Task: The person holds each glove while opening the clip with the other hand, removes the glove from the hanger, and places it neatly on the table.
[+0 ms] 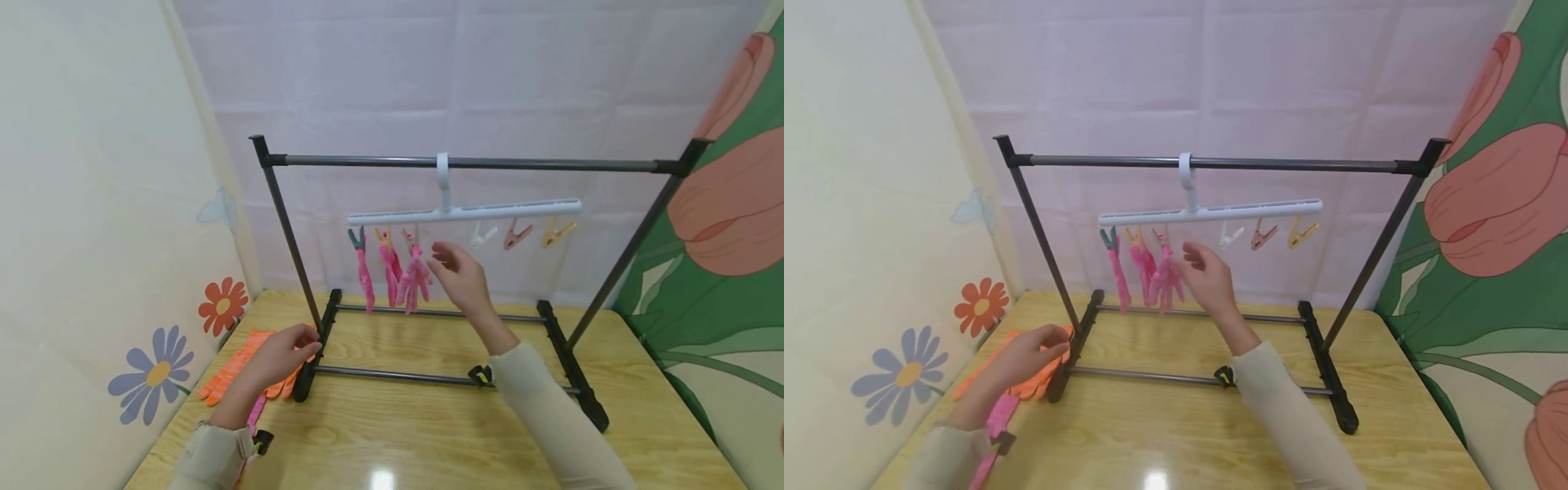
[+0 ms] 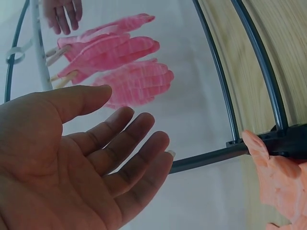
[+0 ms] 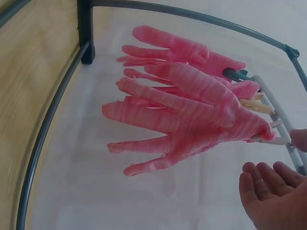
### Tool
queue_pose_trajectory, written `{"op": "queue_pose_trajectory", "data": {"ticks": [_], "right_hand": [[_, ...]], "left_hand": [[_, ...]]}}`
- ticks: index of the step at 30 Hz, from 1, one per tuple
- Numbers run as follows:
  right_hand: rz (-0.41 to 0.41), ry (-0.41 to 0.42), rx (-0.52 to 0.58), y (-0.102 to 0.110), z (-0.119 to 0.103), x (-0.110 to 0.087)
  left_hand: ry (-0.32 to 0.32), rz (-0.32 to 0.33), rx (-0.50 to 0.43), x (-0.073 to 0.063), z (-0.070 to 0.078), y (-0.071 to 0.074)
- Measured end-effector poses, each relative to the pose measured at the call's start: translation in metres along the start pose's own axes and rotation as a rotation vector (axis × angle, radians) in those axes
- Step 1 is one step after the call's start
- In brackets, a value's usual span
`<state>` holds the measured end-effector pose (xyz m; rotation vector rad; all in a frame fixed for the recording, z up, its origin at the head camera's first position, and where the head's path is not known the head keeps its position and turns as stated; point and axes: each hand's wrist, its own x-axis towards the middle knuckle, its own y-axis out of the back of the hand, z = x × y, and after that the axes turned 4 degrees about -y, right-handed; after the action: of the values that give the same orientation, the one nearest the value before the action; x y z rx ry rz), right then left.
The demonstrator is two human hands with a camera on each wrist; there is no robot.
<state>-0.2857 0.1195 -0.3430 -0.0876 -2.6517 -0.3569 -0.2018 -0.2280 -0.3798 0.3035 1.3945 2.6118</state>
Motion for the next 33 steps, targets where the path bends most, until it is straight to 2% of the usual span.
{"op": "queue_pose_trajectory", "data": {"ticks": [8, 17, 25, 33], "right_hand": [[0.029, -0.046, -0.111, -0.008, -0.014, 0.004], [0.063, -0.032, -0.129, -0.017, -0.026, 0.014], [0.061, -0.066, -0.149, -0.025, -0.034, 0.02], [0.095, -0.037, -0.177, -0.03, -0.033, 0.026]], "left_hand": [[0.001, 0.01, -0.004, 0.007, 0.012, -0.005], [-0.051, 0.044, -0.025, 0.012, 0.025, -0.009], [-0.053, 0.047, -0.06, 0.017, 0.032, -0.014], [-0.071, 0.054, -0.06, 0.02, 0.035, -0.016]]}}
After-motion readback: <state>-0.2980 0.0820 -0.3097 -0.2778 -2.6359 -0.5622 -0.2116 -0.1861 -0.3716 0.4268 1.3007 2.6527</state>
